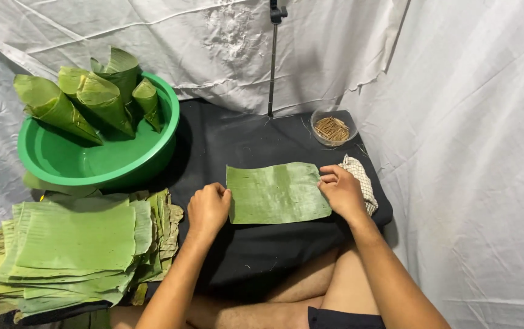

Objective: Cleaning banana leaves with a cloth and folding them into cone shapes for food packaging.

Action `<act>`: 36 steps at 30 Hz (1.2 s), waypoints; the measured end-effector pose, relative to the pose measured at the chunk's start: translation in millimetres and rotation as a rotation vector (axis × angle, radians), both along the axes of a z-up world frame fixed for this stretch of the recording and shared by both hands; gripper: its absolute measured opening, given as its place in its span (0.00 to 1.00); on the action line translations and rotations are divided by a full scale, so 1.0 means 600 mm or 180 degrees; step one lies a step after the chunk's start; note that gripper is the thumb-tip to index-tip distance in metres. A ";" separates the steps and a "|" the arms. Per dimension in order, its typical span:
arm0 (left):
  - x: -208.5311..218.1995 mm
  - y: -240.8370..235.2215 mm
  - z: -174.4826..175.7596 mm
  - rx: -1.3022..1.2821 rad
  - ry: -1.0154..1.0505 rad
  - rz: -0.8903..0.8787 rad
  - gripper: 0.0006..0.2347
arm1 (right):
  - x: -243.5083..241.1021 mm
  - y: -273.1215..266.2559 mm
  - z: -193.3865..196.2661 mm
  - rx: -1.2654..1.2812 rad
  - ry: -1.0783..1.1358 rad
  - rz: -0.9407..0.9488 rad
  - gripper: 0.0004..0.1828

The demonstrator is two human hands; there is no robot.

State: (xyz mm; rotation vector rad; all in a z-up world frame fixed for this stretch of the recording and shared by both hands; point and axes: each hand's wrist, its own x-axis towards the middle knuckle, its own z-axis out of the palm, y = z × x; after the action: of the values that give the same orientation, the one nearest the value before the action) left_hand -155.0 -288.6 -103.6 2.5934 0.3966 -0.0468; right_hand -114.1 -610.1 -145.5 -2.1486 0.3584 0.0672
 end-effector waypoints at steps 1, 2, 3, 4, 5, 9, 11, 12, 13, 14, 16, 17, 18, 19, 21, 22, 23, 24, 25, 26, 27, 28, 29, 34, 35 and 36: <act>-0.005 0.000 0.002 0.0017 0.0004 -0.0002 0.10 | -0.018 0.007 0.024 0.0017 0.0004 -0.0002 0.21; -0.009 0.000 0.004 0.0282 -0.0214 -0.0188 0.09 | -0.035 0.015 0.048 -0.0470 -0.0420 -0.0006 0.18; -0.015 0.002 0.006 0.0546 -0.0427 -0.0367 0.09 | -0.053 0.024 0.072 -0.0959 -0.0841 -0.0004 0.16; -0.023 0.001 0.007 0.0561 -0.0416 -0.0365 0.09 | -0.060 0.018 0.073 -0.0943 -0.0832 0.0000 0.16; -0.031 0.001 0.007 0.0763 -0.0780 -0.0503 0.09 | -0.067 0.012 0.073 -0.1466 -0.1419 -0.0019 0.12; -0.046 0.011 -0.014 0.1063 -0.1259 -0.1087 0.18 | -0.076 -0.030 0.014 -0.2096 -0.1742 0.0022 0.18; -0.059 0.004 0.002 0.1015 -0.1316 -0.1298 0.19 | -0.085 -0.038 0.013 -0.2022 -0.1672 0.0091 0.20; -0.065 0.000 0.010 0.0956 -0.1390 -0.1503 0.19 | -0.089 -0.042 0.013 -0.1958 -0.1618 0.0159 0.22; -0.069 -0.002 0.012 0.0954 -0.1377 -0.1505 0.19 | -0.088 -0.050 0.007 -0.1956 -0.1605 0.0163 0.22; -0.073 -0.004 0.014 0.0965 -0.1170 -0.1546 0.18 | -0.087 -0.058 0.002 -0.1847 -0.1755 0.0120 0.23; -0.074 -0.006 0.018 0.0973 -0.0973 -0.1582 0.18 | -0.081 -0.072 -0.007 -0.1743 -0.1915 0.0075 0.24; -0.075 -0.008 0.020 0.0943 -0.0947 -0.1567 0.18 | -0.078 -0.080 -0.012 -0.1764 -0.2009 -0.0093 0.25; -0.077 -0.009 0.022 0.0913 -0.0921 -0.1553 0.18 | -0.076 -0.088 -0.017 -0.1784 -0.2102 -0.0261 0.25; -0.075 -0.005 0.013 0.0909 -0.0919 -0.1544 0.18 | -0.075 -0.076 -0.003 -0.1786 -0.2102 -0.0251 0.25; -0.069 0.001 -0.005 0.1001 -0.0844 -0.1556 0.19 | -0.071 -0.055 0.025 -0.1776 -0.2627 -0.0668 0.33; -0.069 0.001 -0.003 0.0995 -0.0848 -0.1548 0.19 | -0.070 -0.026 0.045 -0.1780 -0.2632 -0.0660 0.33; -0.070 0.000 -0.001 0.0948 -0.0841 -0.1524 0.20 | -0.069 0.003 0.066 -0.1567 -0.2754 -0.0604 0.33; -0.070 0.000 0.001 0.0900 -0.0835 -0.1501 0.21 | -0.068 0.033 0.086 -0.1352 -0.2872 -0.0547 0.35; -0.070 0.000 -0.001 0.0898 -0.0830 -0.1486 0.21 | -0.065 0.065 0.093 -0.1349 -0.2872 -0.0530 0.35; -0.070 -0.001 -0.003 0.0930 -0.0816 -0.1487 0.21 | -0.062 0.097 0.100 -0.1106 -0.2921 -0.0196 0.33; -0.069 0.000 -0.004 0.0968 -0.0811 -0.1493 0.21 | -0.058 0.130 0.108 -0.0860 -0.2972 0.0129 0.31; -0.069 0.002 -0.007 0.0971 -0.0815 -0.1482 0.21 | -0.051 0.159 0.093 -0.0856 -0.2980 0.0138 0.31; -0.068 0.003 -0.009 0.0989 -0.0847 -0.1499 0.21 | -0.044 0.188 0.079 -0.0799 -0.3063 0.0491 0.29; -0.062 0.003 -0.018 0.1062 -0.0903 -0.1492 0.21 | -0.028 0.277 0.024 -0.1149 -0.2687 0.1750 0.35; -0.063 0.003 -0.017 0.1084 -0.0882 -0.1500 0.21 | -0.036 0.284 0.015 -0.1260 -0.2442 0.1924 0.34; -0.063 0.003 -0.016 0.1106 -0.0860 -0.1509 0.21 | -0.044 0.291 0.005 -0.1368 -0.2194 0.2094 0.32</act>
State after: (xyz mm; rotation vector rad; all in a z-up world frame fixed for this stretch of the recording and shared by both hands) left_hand -193.0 -286.7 -113.3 2.9231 -0.3410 0.2249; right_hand -140.3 -435.4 -142.5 -2.4557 -0.7987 -0.4020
